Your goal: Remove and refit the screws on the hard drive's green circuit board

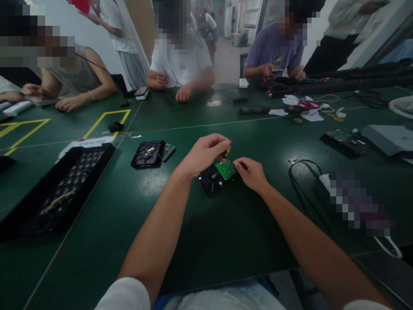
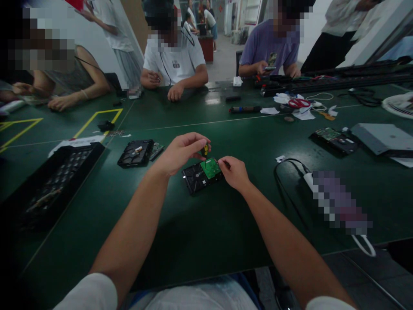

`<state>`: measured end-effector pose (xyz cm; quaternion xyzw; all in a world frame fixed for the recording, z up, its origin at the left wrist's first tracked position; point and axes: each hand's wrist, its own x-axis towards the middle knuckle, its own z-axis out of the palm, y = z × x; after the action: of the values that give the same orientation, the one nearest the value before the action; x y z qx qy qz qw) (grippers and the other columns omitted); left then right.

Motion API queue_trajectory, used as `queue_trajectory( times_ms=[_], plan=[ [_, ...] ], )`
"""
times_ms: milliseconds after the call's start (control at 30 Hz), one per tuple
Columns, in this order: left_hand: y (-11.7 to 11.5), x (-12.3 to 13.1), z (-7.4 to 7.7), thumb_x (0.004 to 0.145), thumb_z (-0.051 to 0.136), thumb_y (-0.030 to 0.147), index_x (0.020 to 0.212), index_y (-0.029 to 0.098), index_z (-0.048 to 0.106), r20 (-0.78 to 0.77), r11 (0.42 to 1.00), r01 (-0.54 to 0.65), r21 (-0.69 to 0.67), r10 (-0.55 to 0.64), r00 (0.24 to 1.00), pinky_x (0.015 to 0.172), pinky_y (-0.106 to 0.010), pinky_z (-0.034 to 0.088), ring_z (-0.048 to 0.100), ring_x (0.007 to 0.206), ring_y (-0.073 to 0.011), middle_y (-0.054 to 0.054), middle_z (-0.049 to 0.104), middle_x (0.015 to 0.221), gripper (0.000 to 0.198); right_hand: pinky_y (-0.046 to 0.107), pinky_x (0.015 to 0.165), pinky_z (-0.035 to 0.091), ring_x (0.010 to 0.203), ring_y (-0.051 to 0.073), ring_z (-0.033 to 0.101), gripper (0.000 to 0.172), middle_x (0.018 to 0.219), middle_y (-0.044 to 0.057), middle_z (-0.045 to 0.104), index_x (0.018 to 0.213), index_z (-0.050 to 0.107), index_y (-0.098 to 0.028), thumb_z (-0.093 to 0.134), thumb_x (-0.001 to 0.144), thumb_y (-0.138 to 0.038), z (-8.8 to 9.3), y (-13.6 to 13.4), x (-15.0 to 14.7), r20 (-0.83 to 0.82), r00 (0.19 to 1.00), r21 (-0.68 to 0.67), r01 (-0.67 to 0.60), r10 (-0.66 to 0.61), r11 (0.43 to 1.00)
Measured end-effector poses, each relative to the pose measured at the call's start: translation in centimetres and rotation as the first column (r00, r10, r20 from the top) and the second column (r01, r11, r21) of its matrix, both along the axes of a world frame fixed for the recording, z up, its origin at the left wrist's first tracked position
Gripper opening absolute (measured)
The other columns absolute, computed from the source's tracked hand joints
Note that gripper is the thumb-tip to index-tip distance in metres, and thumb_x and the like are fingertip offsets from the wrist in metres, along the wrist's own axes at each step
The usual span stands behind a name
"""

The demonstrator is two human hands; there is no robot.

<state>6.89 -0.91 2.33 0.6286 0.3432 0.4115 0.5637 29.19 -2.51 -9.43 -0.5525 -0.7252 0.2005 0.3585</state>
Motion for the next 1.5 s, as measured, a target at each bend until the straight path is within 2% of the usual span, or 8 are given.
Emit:
queue_trajectory(
  times_ms=[200,367,500,733,1000,1267,1367,1500],
  plan=[
    [0.12,-0.12,-0.42,0.090,0.080,0.040,0.088,0.018,0.064,-0.130,0.985,-0.129,0.118,0.144,0.981,0.061,-0.023,0.055,0.062,0.075,-0.0137,-0.004,0.066,0.085,0.028,0.034,0.073,0.047,0.082,0.021,0.068,0.025,0.094,0.004,0.078,0.099,0.077,-0.026,0.057,0.104,-0.040,-0.03,-0.03,-0.05,-0.020,1.000,-0.018,0.017,-0.018,1.000],
    [0.05,-0.01,0.18,0.093,0.068,0.030,0.095,0.018,0.069,-0.075,0.993,-0.085,0.078,0.091,0.993,0.059,-0.021,0.053,0.065,0.081,-0.0149,-0.005,0.069,0.091,0.012,0.033,0.072,0.047,0.081,0.021,0.068,0.026,0.094,0.004,0.078,0.099,0.077,-0.025,0.057,0.104,-0.040,-0.09,0.00,-0.01,-0.015,1.000,-0.018,0.013,-0.014,1.000],
    [0.01,-0.01,0.39,0.097,0.062,0.031,0.104,0.019,0.074,-0.051,0.998,-0.028,0.060,0.031,0.998,0.058,-0.020,0.053,0.068,0.086,-0.0156,-0.007,0.073,0.098,0.018,0.033,0.071,0.046,0.080,0.020,0.067,0.027,0.092,0.004,0.077,0.098,0.077,-0.025,0.056,0.105,-0.041,-0.19,0.03,0.00,-0.012,1.000,-0.015,0.013,-0.013,1.000],
    [-0.01,0.25,-0.12,0.091,0.076,0.028,0.095,0.016,0.063,-0.026,0.994,-0.085,0.062,0.086,0.996,0.062,-0.021,0.056,0.069,0.083,-0.0153,-0.007,0.074,0.093,0.018,0.033,0.073,0.046,0.081,0.020,0.068,0.026,0.093,0.004,0.077,0.099,0.077,-0.025,0.057,0.104,-0.040,-0.05,0.04,0.04,-0.001,1.000,-0.021,0.014,-0.014,1.000],
    [0.19,0.30,0.03,0.100,0.060,0.030,0.098,0.017,0.073,0.075,1.000,-0.009,0.004,0.009,0.997,0.071,-0.027,0.061,0.068,0.091,-0.0174,-0.007,0.070,0.095,0.019,0.033,0.071,0.046,0.079,0.020,0.066,0.027,0.091,0.004,0.076,0.099,0.077,-0.025,0.056,0.105,-0.042,-0.36,0.05,0.11,-0.009,1.000,-0.009,0.001,-0.002,1.000],
    [0.30,-0.19,-0.21,0.092,0.078,0.042,0.087,0.019,0.070,-0.076,0.979,-0.166,0.120,0.176,0.981,0.061,-0.022,0.054,0.061,0.072,-0.0130,-0.003,0.066,0.080,0.024,0.034,0.074,0.047,0.083,0.021,0.068,0.026,0.094,0.004,0.078,0.100,0.077,-0.025,0.056,0.104,-0.040,-0.13,0.04,0.08,0.003,1.000,-0.008,0.004,-0.004,1.000],
    [0.19,-0.11,-0.18,0.090,0.080,0.045,0.086,0.019,0.068,-0.112,0.979,-0.149,0.142,0.166,0.980,0.059,-0.022,0.053,0.060,0.070,-0.0124,-0.002,0.066,0.079,0.030,0.034,0.075,0.047,0.084,0.021,0.069,0.026,0.096,0.004,0.079,0.100,0.077,-0.025,0.056,0.104,-0.040,-0.13,0.07,0.03,-0.001,1.000,-0.017,0.015,-0.015,1.000],
    [0.08,0.05,-0.08,0.095,0.074,0.042,0.092,0.019,0.070,-0.118,0.983,-0.099,0.153,0.118,0.986,0.061,-0.022,0.054,0.063,0.074,-0.0133,-0.004,0.069,0.084,0.024,0.034,0.073,0.047,0.083,0.021,0.069,0.026,0.095,0.004,0.079,0.098,0.076,-0.025,0.056,0.104,-0.040,-0.15,0.06,-0.03,-0.013,1.000,-0.011,0.011,-0.011,1.000]
  ],
)
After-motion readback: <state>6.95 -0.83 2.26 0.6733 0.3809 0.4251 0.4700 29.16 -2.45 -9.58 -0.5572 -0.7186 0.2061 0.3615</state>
